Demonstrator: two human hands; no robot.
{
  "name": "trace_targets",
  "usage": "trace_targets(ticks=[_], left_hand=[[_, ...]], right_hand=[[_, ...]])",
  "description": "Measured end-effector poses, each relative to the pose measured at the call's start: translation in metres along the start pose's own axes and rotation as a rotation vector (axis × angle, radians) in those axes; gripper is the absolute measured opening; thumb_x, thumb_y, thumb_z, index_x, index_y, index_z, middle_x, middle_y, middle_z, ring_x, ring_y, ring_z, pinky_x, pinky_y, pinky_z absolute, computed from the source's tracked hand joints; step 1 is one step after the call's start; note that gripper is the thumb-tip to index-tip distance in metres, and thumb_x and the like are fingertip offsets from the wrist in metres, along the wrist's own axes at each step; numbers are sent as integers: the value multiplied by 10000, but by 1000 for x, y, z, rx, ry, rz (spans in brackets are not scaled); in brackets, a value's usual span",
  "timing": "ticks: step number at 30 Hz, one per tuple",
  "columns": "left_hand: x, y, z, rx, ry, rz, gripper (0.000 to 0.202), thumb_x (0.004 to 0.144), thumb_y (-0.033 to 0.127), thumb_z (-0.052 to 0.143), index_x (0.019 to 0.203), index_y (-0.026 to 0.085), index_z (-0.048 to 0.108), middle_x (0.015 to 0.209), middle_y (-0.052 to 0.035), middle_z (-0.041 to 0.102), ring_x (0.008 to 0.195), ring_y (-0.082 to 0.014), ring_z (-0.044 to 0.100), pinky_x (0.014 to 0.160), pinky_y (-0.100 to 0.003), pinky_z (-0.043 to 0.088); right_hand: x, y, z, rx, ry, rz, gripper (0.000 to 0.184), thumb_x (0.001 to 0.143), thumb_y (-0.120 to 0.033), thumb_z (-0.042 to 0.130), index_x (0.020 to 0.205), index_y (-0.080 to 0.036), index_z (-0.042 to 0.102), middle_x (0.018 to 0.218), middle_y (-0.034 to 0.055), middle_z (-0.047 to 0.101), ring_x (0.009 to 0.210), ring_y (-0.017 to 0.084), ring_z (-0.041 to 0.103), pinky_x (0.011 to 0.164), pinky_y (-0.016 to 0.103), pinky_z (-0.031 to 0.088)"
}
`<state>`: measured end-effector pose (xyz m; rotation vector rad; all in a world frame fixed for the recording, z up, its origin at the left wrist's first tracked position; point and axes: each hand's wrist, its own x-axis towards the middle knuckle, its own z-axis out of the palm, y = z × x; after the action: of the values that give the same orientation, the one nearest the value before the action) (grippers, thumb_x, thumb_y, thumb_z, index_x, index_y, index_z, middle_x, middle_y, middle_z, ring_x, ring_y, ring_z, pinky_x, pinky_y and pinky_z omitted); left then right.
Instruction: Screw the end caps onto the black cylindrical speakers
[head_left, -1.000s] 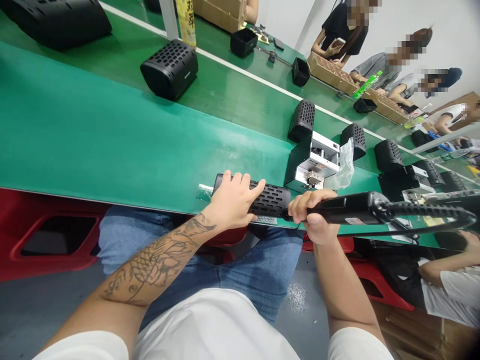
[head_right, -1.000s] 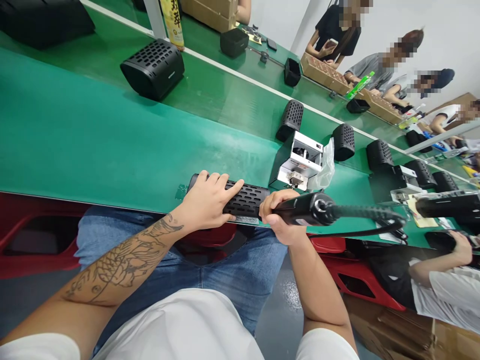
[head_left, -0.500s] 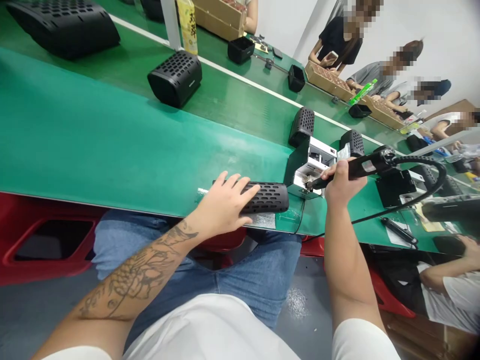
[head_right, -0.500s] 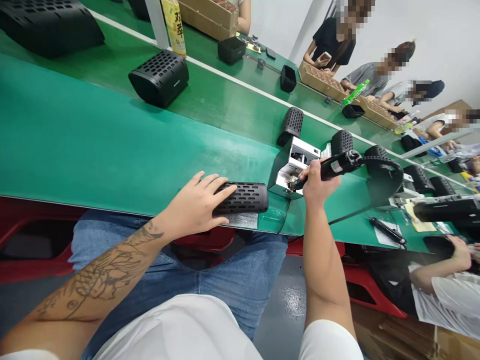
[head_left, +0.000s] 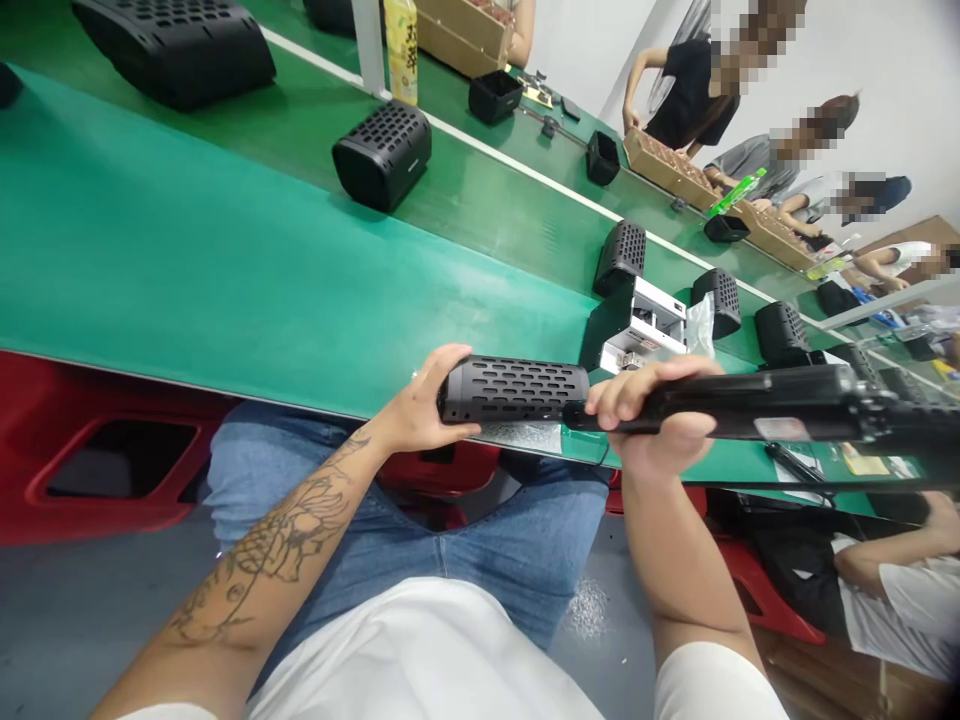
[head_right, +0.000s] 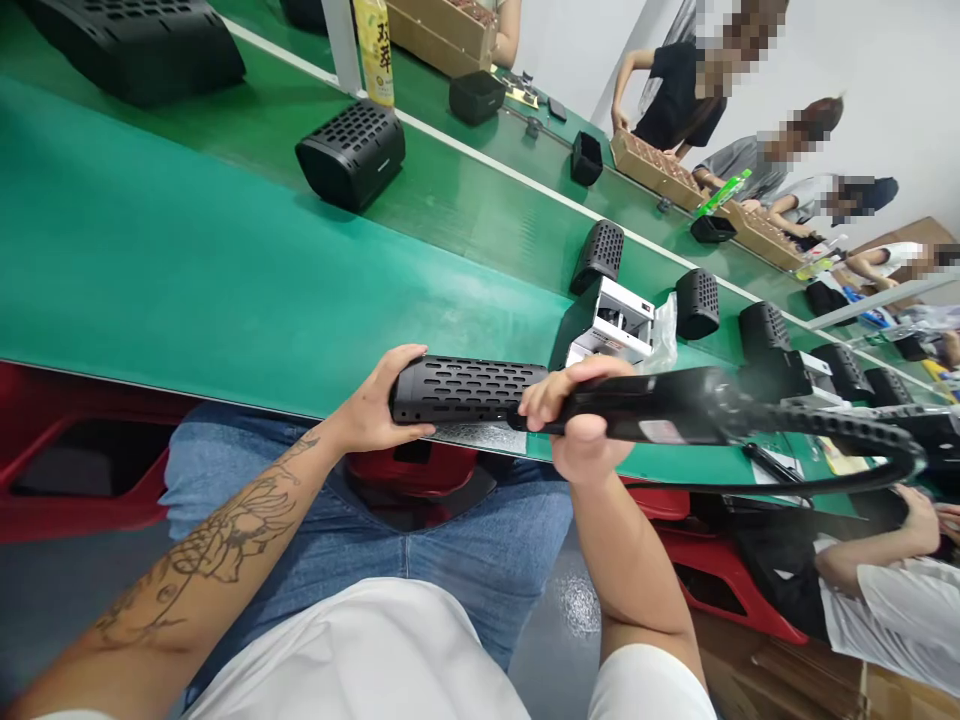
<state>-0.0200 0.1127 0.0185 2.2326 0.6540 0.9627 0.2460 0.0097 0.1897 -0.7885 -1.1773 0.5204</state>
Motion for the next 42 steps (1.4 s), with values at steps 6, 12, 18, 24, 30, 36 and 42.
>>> trace_targets(ticks=[6,12,18,24,30,36,42], left_hand=[[-1,3,0,-1,-22,-80,1190,923,389,990,1880,273,293,1824,-244,485,1758,-453,494,1473,-680,424],[-1,1,1,-24,-42,-93,1210,932,447,986,1897,286,273,1830,-240,475,1739,-447,514,1456,-657,450],[0,1,0,-36,-38,-71,1223,937,460,980,1906,296,253,1817,-238,480,1710,-442,547,1429,-643,485],[0,2,-1,-40,-55,-92,1206,962,497,959,1906,279,239,1837,-243,453,1724,-443,526,1445,-641,461],[0,1,-4,-31,-47,-74,1173,945,500,964,1877,279,289,1809,-224,484,1689,-450,565,1430,-641,493],[6,-2,-1,-49,-20,-36,1068,949,502,967,1819,302,381,1752,-200,545,1652,-450,606,1410,-644,533],[7,-5,8,-70,21,-20,1104,942,531,977,1840,303,377,1783,-200,540,1669,-457,597,1411,-649,535]], right_hand=[[-3,21,28,11,-74,74,528,897,-709,965,952,-294,643,575,-118,615,382,122,548,457,297,579],[-5,24,31,-10,-197,135,530,913,-646,967,892,-295,571,555,-129,587,366,105,517,451,282,567],[-4,27,32,45,-268,158,513,916,-613,975,866,-287,583,550,-128,572,354,93,502,436,258,542],[-2,33,28,76,-314,176,486,918,-579,984,874,-285,600,546,-120,587,369,93,494,449,258,544],[-7,31,23,43,-274,235,522,866,-622,1017,887,-275,629,577,-96,638,433,123,581,513,300,593],[46,30,-44,-246,250,16,477,920,-642,963,1048,-272,691,587,-137,592,440,119,611,524,287,600],[81,69,-127,-450,496,-96,551,858,-707,960,883,-266,630,560,-118,621,417,126,576,468,298,521]])
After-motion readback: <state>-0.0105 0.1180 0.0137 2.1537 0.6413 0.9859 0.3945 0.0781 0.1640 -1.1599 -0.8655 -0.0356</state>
